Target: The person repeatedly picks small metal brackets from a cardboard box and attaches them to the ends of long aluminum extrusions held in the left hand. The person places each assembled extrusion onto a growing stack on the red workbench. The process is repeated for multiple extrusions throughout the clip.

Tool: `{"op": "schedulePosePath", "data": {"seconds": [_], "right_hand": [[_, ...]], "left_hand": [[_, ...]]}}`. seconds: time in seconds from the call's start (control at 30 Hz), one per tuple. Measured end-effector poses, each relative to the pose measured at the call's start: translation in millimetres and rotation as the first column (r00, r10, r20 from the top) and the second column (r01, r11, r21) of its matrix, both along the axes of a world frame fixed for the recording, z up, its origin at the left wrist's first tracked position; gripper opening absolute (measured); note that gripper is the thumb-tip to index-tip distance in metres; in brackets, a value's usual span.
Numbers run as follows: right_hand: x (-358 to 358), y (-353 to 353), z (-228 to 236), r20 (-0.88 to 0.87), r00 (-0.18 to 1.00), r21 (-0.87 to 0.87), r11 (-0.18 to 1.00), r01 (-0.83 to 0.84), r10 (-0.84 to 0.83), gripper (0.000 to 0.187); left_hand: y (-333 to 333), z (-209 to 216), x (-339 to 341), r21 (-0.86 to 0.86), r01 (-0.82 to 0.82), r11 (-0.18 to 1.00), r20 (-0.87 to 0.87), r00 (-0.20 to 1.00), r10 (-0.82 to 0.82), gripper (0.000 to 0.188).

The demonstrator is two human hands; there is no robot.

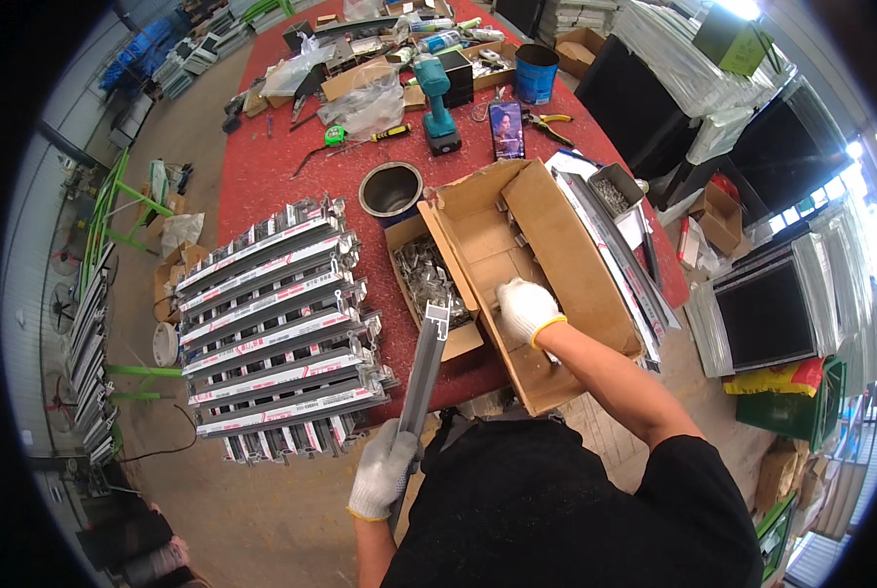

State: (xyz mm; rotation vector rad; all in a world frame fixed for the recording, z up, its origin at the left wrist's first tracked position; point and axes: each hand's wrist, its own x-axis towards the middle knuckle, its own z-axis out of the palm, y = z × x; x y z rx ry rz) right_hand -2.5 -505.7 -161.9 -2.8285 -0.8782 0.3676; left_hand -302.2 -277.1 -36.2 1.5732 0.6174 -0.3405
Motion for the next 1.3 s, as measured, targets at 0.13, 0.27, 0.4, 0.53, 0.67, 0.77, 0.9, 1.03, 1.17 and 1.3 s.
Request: {"op": "schedulePosePath", "data": {"seconds": [0.13, 0.27, 0.4, 0.53, 0.67, 0.77, 0.9, 1.03, 1.17, 1.3], "right_hand": [[8.3, -15.8, 25.5, -0.259, 0.956, 0.155, 0.971, 0.18, -0.136, 0.03], [1.8, -33.0, 73.1, -0.629, 0.746, 0.45, 0.68, 0.578, -0.218, 0.032], [-11.8, -32.6, 111.3, -0.717, 0.684, 0.558, 0.478, 0.678, -0.134, 0.034], [-22.7, -27.6, 136.5, -0.732, 0.671, 0.59, 0.384, 0.71, -0.115, 0.032], [-38.7, -18.4, 156.3, -0.592, 0.784, 0.712, 0.335, 0.617, -0.187, 0.03], [-52.6, -9.8, 165.1, -0.559, 0.81, 0.761, 0.28, 0.585, -0.175, 0.027], [-59.9, -1.4, 166.6, -0.339, 0.916, 0.841, 0.366, 0.398, -0.216, 0.025], [-60.4, -5.0, 164.9, -0.217, 0.954, 0.82, 0.492, 0.294, -0.208, 0.021], [-62.2, -7.3, 165.1, -0.157, 0.983, 0.807, 0.562, 0.181, -0.093, 0.021], [-61.8, -10.1, 169.8, -0.031, 0.999, 0.856, 0.516, 0.039, -0.024, 0.029]], "left_hand": [[-2.1, 3.3, -0.1, 0.002, -0.045, 0.999, 0.009, 0.999, 0.045, 0.04], [-4.1, 5.8, 3.0, -0.027, -0.062, 0.998, 0.006, 0.998, 0.063, 0.035], [-3.5, 9.3, 9.4, -0.019, -0.009, 1.0, 0.006, 1.0, 0.009, 0.034], [-4.1, 8.4, 14.4, 0.005, 0.019, 1.0, 0.002, 1.0, -0.019, 0.034], [-5.8, 6.2, 14.7, -0.011, 0.015, 1.0, 0.006, 1.0, -0.015, 0.035], [-5.5, 6.2, 14.7, 0.005, 0.085, 0.996, -0.012, 0.996, -0.085, 0.047], [-7.0, 7.8, 15.3, 0.027, 0.137, 0.99, 0.01, 0.99, -0.137, 0.055], [-7.4, 9.4, 14.6, 0.053, 0.153, 0.987, -0.037, 0.988, -0.152, 0.056], [-10.3, 7.8, 16.4, -0.013, 0.121, 0.993, -0.03, 0.992, -0.121, 0.054], [-12.5, 12.6, 20.2, 0.026, 0.057, 0.998, -0.069, 0.996, -0.055, 0.038]]}}
